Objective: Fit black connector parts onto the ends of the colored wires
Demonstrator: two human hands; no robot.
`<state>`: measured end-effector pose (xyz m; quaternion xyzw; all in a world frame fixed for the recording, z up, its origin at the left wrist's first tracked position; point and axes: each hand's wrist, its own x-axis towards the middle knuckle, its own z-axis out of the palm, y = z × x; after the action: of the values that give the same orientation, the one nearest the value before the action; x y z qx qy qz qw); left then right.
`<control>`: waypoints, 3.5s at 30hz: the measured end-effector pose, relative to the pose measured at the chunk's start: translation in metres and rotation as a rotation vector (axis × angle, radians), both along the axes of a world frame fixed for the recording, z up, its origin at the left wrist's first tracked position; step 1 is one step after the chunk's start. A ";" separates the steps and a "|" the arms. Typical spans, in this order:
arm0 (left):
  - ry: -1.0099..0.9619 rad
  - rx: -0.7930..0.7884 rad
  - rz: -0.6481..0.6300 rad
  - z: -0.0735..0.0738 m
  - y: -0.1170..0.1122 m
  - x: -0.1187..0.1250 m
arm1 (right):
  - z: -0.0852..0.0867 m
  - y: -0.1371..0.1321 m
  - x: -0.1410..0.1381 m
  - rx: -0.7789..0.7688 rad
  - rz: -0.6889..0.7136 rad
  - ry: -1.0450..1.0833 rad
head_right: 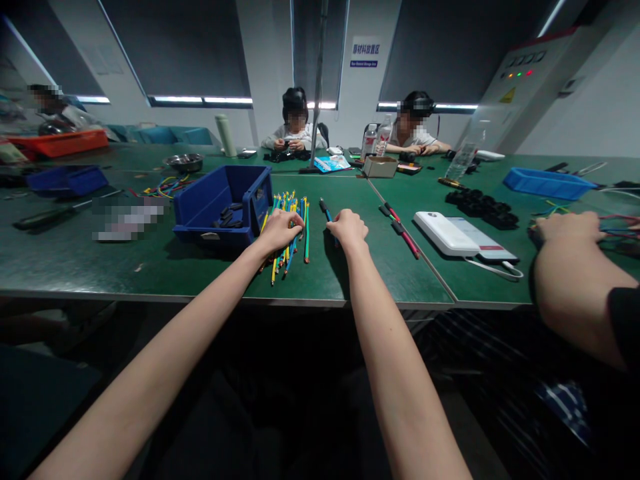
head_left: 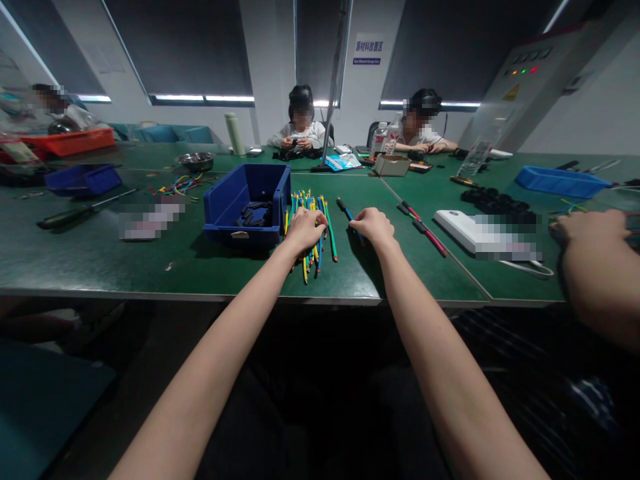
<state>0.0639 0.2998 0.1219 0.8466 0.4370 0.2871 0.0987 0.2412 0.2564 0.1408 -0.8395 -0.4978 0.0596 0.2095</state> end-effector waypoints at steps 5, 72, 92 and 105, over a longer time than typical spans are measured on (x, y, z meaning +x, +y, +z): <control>0.003 0.014 0.001 -0.002 0.001 0.000 | 0.001 0.002 -0.001 -0.021 -0.036 -0.008; 0.020 -0.020 0.007 0.000 -0.001 -0.001 | -0.017 0.005 0.024 -0.056 -0.209 -0.127; 0.000 -0.019 0.010 -0.005 0.003 -0.001 | -0.024 0.015 0.037 0.018 -0.294 -0.114; -0.070 -0.007 -0.060 -0.005 0.003 -0.002 | -0.026 0.026 0.000 0.264 0.619 0.028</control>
<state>0.0623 0.3031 0.1172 0.8484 0.4087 0.3121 0.1256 0.2415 0.2821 0.1151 -0.6132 -0.7296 0.0666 0.2952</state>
